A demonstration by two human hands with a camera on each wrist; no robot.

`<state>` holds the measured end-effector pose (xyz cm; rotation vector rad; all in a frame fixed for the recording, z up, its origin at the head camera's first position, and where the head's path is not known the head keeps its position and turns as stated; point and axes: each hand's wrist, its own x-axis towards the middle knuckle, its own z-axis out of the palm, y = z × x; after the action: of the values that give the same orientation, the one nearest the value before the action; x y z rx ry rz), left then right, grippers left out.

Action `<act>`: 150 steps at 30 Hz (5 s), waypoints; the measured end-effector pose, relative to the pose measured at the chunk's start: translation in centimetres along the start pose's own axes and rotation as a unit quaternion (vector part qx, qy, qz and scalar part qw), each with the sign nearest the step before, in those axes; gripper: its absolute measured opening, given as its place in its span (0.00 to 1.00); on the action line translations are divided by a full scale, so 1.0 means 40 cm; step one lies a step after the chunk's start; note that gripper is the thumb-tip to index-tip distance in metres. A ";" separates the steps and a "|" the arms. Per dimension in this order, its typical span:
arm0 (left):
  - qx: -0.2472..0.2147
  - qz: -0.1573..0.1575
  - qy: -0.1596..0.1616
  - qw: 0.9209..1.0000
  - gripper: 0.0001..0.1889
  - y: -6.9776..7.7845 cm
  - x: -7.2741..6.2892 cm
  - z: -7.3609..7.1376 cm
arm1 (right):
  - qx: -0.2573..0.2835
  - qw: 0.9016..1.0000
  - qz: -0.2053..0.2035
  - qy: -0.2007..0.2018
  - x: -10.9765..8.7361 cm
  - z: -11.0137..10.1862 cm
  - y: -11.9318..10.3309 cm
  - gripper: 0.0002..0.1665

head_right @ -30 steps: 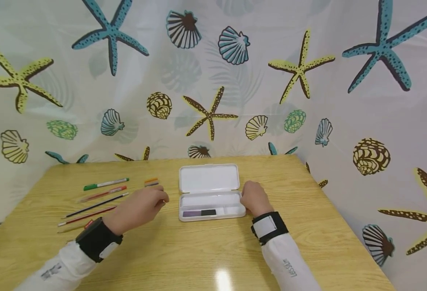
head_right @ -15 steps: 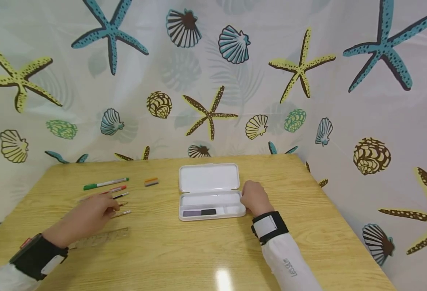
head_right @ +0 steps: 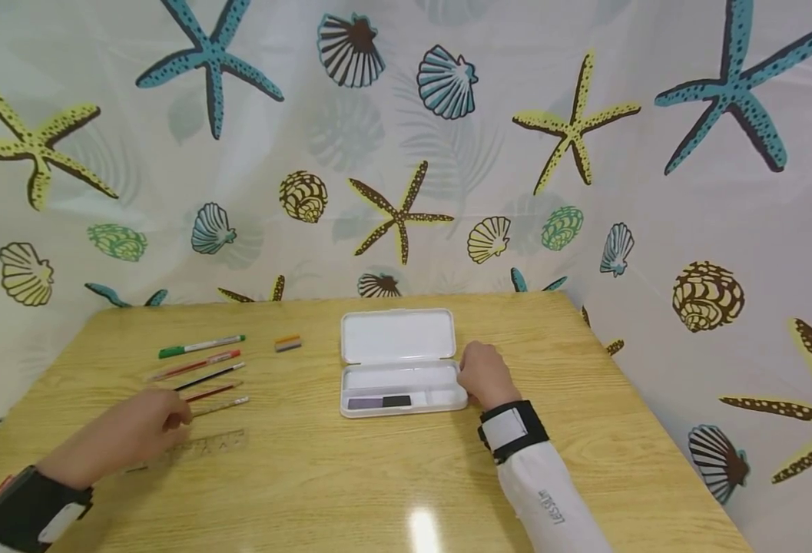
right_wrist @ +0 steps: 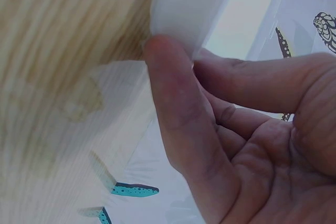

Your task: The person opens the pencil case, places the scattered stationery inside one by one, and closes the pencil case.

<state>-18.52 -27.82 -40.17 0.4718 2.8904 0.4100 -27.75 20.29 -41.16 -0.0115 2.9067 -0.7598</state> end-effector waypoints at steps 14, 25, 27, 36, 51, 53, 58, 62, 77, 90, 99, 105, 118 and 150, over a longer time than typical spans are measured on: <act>-0.011 0.001 -0.004 1.000 0.11 0.001 -0.012 0.041 | 0.001 1.000 0.004 -0.003 0.003 0.000 0.000 0.03; -0.016 -0.005 -0.008 1.000 0.11 0.010 -0.009 0.042 | 0.002 1.000 0.005 0.001 0.001 0.001 0.005 0.03; -0.019 -0.011 -0.014 1.000 0.11 0.010 -0.008 0.040 | 0.001 1.000 0.004 0.001 0.002 0.002 0.005 0.03; -0.019 -0.007 -0.013 1.000 0.12 0.003 -0.006 0.042 | 0.000 1.000 0.000 0.003 0.009 0.004 0.007 0.03; 0.003 0.011 0.018 1.000 0.16 0.006 -0.015 0.042 | 0.000 1.000 0.001 0.000 0.010 0.003 0.007 0.04; 0.003 0.014 0.025 1.000 0.16 0.007 -0.017 0.041 | -0.003 1.000 0.000 0.002 0.011 0.004 0.007 0.04; -0.003 0.025 0.035 0.999 0.14 0.008 -0.021 0.033 | -0.004 1.000 0.006 0.002 0.012 0.005 0.007 0.03; -0.005 0.034 0.038 0.999 0.14 0.008 -0.020 0.025 | -0.002 1.000 0.010 -0.001 0.011 0.003 0.007 0.03; 0.017 0.047 0.067 0.997 0.12 0.020 -0.019 0.011 | 0.002 1.000 0.006 -0.005 0.005 -0.003 0.001 0.03; 0.036 0.037 0.101 0.993 0.11 0.088 0.024 -0.013 | -0.001 1.000 0.007 0.000 0.007 -0.001 0.006 0.03; 0.026 0.079 0.142 0.986 0.13 0.159 0.073 -0.034 | -0.009 1.000 0.009 0.001 0.008 0.000 0.006 0.03; 0.014 0.110 0.171 0.979 0.14 0.216 0.124 -0.036 | -0.010 1.000 0.014 0.000 0.010 0.000 0.010 0.03; -0.012 0.138 0.174 0.975 0.07 0.364 0.279 -0.061 | -0.012 1.000 0.009 0.001 0.009 0.004 -0.004 0.02; -0.113 0.204 0.052 0.971 0.05 0.536 0.485 0.072 | -0.025 1.000 0.009 0.015 0.011 0.003 0.008 0.03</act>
<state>-29.89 -1.09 -39.14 1.0344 2.7825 0.8373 -28.17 20.48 -41.49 0.0217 2.9501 -0.6909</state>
